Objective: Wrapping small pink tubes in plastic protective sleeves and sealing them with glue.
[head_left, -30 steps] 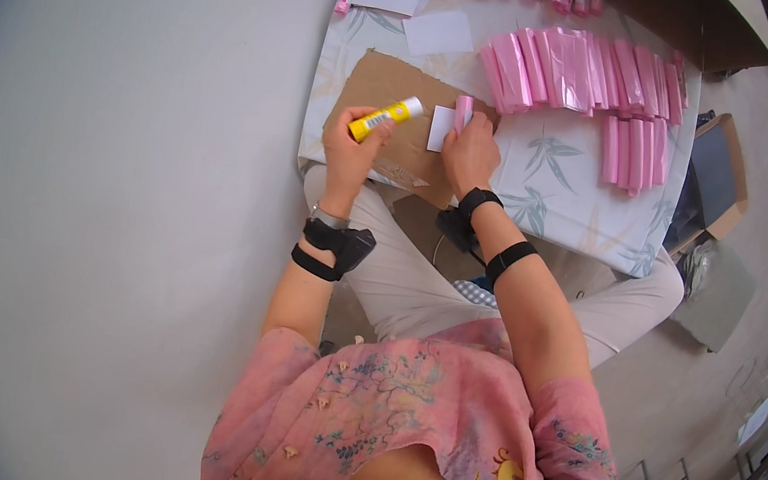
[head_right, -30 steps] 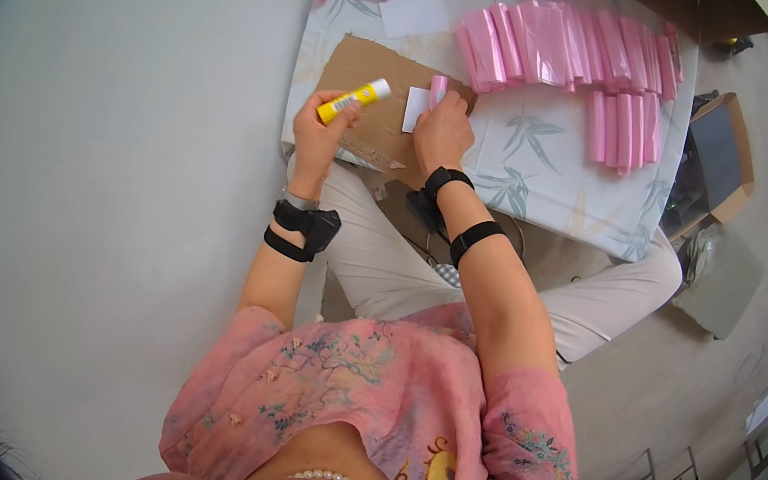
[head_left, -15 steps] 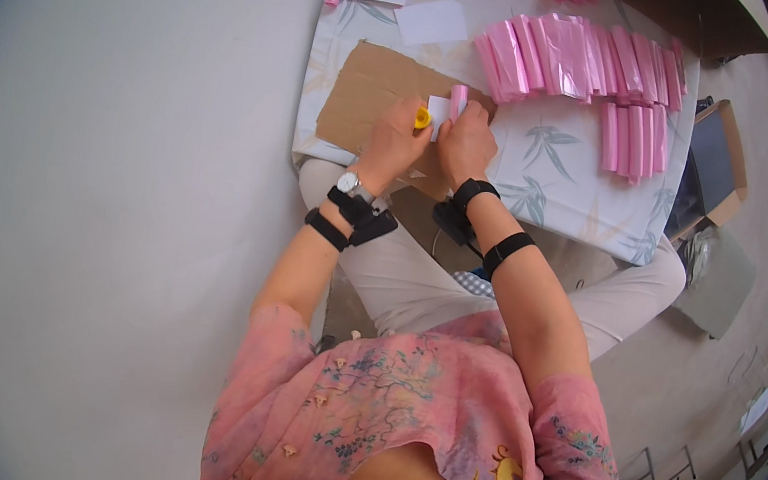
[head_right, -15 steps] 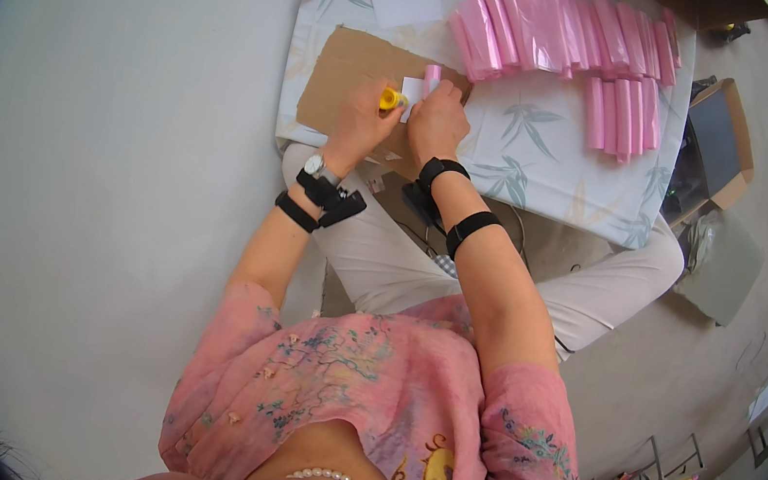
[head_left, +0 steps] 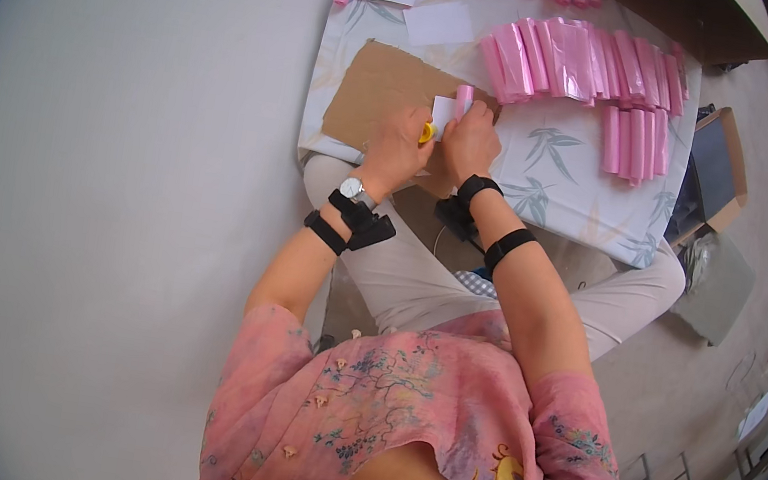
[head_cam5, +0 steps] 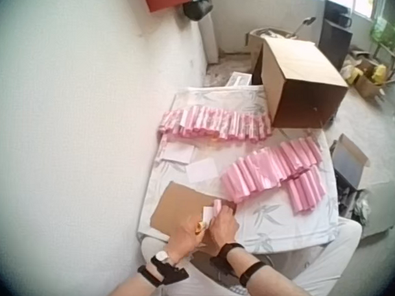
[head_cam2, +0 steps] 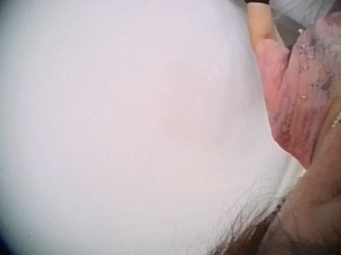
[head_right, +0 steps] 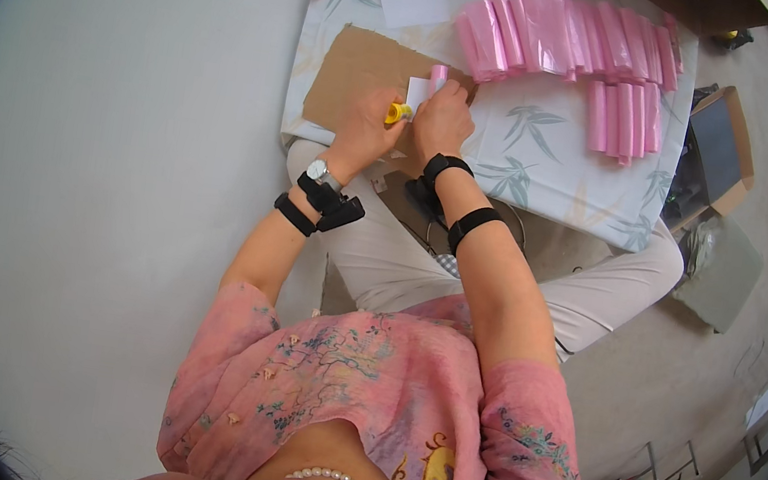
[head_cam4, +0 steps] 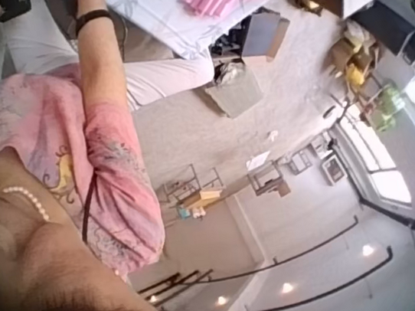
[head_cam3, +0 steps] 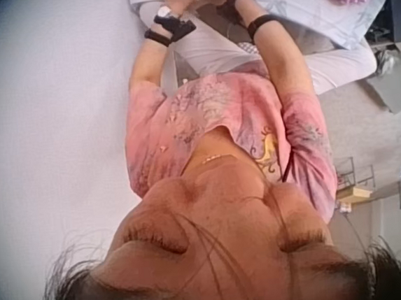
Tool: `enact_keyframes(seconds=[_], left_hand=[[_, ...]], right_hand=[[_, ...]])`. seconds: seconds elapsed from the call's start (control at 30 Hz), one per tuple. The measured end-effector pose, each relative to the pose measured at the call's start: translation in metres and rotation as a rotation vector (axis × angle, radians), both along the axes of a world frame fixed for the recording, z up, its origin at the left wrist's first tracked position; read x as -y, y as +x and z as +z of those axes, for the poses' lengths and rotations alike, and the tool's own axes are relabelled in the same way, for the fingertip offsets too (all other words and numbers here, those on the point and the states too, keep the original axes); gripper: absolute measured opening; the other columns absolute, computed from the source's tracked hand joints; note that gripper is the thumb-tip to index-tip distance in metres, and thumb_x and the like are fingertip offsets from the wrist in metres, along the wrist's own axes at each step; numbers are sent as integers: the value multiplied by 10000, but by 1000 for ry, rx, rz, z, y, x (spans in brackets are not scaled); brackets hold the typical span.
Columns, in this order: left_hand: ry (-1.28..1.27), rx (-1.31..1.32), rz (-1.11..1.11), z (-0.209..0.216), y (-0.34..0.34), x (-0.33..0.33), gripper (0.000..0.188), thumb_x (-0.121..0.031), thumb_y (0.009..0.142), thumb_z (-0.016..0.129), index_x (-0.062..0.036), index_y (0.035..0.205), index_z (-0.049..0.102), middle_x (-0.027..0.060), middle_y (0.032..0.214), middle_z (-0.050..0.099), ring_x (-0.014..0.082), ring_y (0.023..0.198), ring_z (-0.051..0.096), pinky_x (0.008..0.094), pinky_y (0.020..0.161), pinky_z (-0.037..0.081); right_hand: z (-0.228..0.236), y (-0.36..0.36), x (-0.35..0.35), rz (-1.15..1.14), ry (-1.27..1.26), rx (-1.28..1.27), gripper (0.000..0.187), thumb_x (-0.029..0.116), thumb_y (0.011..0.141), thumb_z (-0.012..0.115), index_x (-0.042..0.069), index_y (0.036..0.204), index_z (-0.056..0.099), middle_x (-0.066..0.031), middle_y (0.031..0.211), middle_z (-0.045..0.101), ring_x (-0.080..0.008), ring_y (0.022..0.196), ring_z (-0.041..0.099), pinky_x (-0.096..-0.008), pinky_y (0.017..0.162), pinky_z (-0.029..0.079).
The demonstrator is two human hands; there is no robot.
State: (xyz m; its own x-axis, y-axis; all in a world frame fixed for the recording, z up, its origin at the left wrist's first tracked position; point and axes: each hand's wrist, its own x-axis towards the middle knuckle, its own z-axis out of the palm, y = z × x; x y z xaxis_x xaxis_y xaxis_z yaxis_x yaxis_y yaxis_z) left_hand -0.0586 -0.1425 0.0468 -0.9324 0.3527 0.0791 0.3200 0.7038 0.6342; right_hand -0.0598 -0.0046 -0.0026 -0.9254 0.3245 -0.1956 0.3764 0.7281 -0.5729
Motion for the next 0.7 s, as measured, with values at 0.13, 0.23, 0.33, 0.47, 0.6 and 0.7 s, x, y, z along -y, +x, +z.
enact_keyframes(seconds=[0.13, 0.23, 0.33, 0.47, 0.6, 0.7], left_hand=[[-84, 28, -16, 8, 14, 11, 274, -102, 833, 792, -31, 1044, 632, 184, 933, 666, 345, 890, 677, 425, 751, 537], [149, 348, 309, 12, 9, 36, 251, -130, 920, 769, -26, 1108, 640, 111, 937, 661, 226, 848, 676, 352, 752, 546], [1233, 543, 634, 2, -5, 73, 375, -237, 975, 761, 1, 1226, 614, 113, 1083, 678, 201, 936, 673, 332, 743, 550], [1856, 696, 430, 0, -26, 89, 450, -251, 997, 732, 19, 1315, 562, 126, 1145, 666, 208, 1009, 643, 328, 845, 534], [1746, 622, 412, -8, -64, 71, 503, -218, 992, 739, 34, 1367, 517, 146, 1190, 662, 203, 1104, 626, 340, 954, 509], [1351, 437, 408, -22, -102, 61, 449, -153, 1012, 708, 6, 1382, 508, 151, 1241, 660, 205, 1184, 620, 337, 969, 506]], right_hand=[[-1, 1, -1, -2, 2, 13, 303, 175, 894, 701, 32, 1117, 554, -208, 1109, 643, -416, 948, 699, -543, 781, 562], [-1, -2, -2, -12, -7, 38, 309, 184, 900, 697, 29, 1125, 553, -206, 1117, 644, -418, 955, 699, -542, 785, 561], [1, 1, -1, 13, -19, 32, 330, 192, 896, 702, 26, 1138, 552, -208, 1126, 644, -424, 963, 696, -546, 784, 559], [2, 1, -5, 6, -28, 6, 342, 196, 888, 708, 20, 1137, 554, -216, 1132, 643, -437, 964, 690, -548, 792, 556], [1, 3, -9, 15, -36, -14, 333, 184, 883, 707, 16, 1127, 555, -222, 1105, 649, -447, 956, 686, -552, 795, 552], [1, 4, -11, 14, -50, -28, 327, 179, 882, 704, 14, 1122, 555, -226, 1085, 652, -455, 950, 684, -559, 790, 548]])
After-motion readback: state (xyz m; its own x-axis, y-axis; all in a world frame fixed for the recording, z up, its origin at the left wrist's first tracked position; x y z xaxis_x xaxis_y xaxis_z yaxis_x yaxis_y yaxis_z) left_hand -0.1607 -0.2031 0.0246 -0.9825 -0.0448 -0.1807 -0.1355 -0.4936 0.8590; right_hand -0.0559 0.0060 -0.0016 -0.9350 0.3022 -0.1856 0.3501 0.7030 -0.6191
